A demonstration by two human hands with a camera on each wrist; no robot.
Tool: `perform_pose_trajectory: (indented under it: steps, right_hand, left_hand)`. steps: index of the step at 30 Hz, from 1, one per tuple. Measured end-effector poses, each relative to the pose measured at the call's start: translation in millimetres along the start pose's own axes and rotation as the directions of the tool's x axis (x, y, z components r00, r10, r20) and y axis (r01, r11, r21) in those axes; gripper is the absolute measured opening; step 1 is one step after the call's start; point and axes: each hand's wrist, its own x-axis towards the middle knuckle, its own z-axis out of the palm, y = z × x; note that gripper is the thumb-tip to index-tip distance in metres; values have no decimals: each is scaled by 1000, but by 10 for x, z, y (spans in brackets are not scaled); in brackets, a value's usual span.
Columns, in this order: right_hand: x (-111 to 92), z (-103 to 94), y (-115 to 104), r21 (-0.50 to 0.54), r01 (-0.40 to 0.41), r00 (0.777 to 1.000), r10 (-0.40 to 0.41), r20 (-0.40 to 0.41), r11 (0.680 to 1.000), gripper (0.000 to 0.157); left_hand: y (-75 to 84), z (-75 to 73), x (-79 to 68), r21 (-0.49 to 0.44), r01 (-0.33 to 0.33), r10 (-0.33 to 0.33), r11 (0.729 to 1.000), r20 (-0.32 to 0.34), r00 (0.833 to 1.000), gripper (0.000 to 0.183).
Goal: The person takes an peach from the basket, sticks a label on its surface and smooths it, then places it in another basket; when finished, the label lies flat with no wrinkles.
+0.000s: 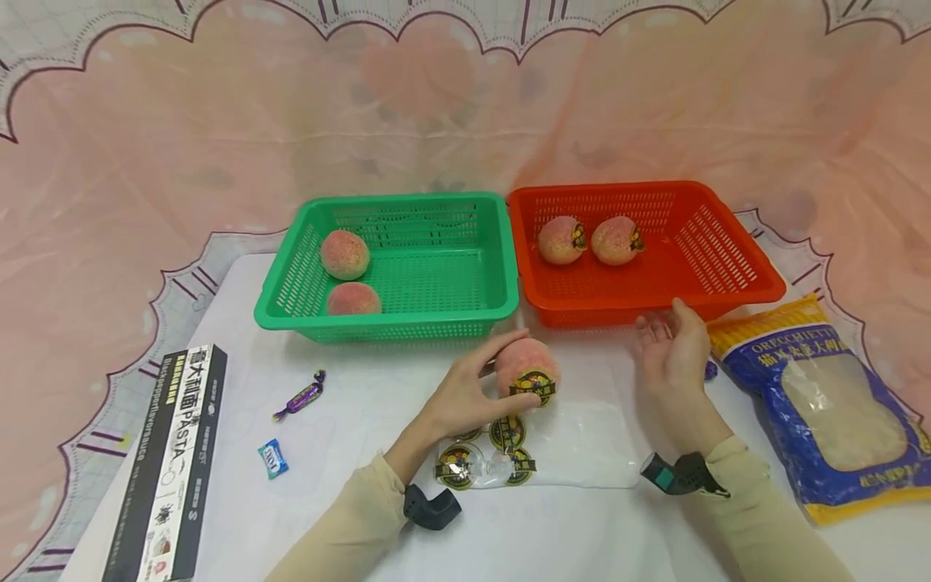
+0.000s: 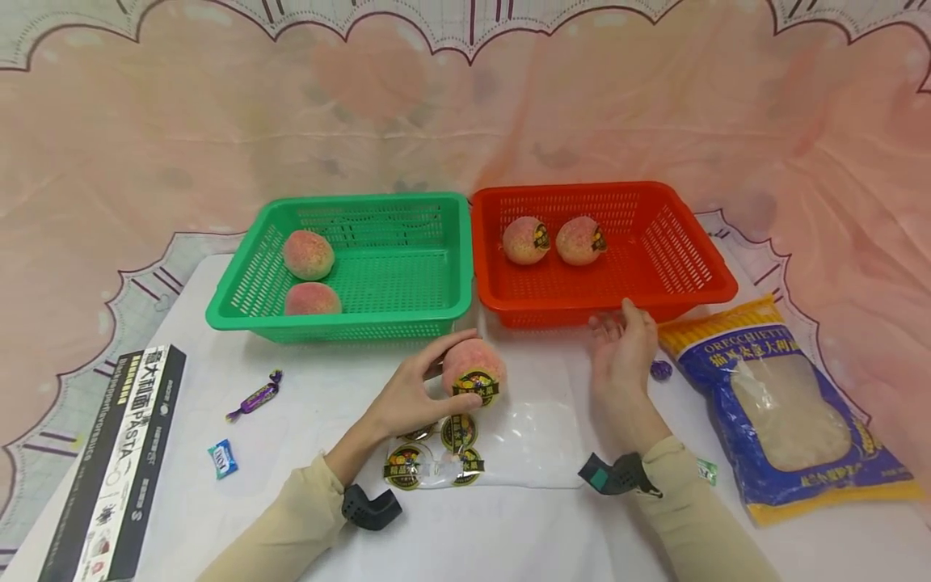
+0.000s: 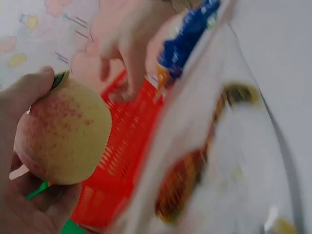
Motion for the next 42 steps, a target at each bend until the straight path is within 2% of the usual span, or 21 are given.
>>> perform_pose_trajectory:
  steps: [4,8,12,15,18,24,28,34,36,38,40,42]
  right_hand:
    - [40,0,-132,48,3,1000,-2,-21,999,36]
    - [62,1,-205,78,10,999,-8,-31,997,35]
    - [71,5,-215,77,15,1000,-13,-27,997,30]
    - [70,-1,-217,74,19,1000,-17,-19,997,26]
    - [71,-9,-218,85,13,1000,-12,-15,996,27]
    - [80,-22,-218,79,18,1000,-17,-16,997,33]
    - [90,-20,-209,71,34,999,-32,-19,997,30]
    - [99,-16,-190,70,47,999,-46,-22,996,28]
    - [97,-16,-188,65,50,999,-49,-13,997,29]
    - [93,-21,-186,57,52,999,-51,-7,997,31]
    - [89,-26,-189,51,49,999,-49,-3,997,33]
    - [91,-31,-188,42,53,999,-53,-4,998,32]
  left_hand:
    - [190,15,69,-52,6,-9,999,-48,999,73]
    - [501,3,217,-76,30,-38,997,-111,993,70]
    - [810,-8,414,-134,74,-98,988,-182,978,68]
    - [908,20,606,-196,113,-156,974,-218,963,68]
    - [872,73,831,-231,136,-195,963,-255,947,69]
    - [686,223,1265,-175,199,-249,964,-342,906,74]
    - [624,306,1457,-142,260,-295,955,-353,888,75]
    - [548,434,1677,-184,276,-327,943,-379,866,69]
    - [530,465,1740,-222,297,-362,929,-373,854,68]
    - [510,486,1799,-264,342,-420,902,-356,835,69]
    - [484,497,1849,-310,386,-480,869,-336,810,68]
    - [450,505,1893,-359,437,-548,824,-313,776,68]
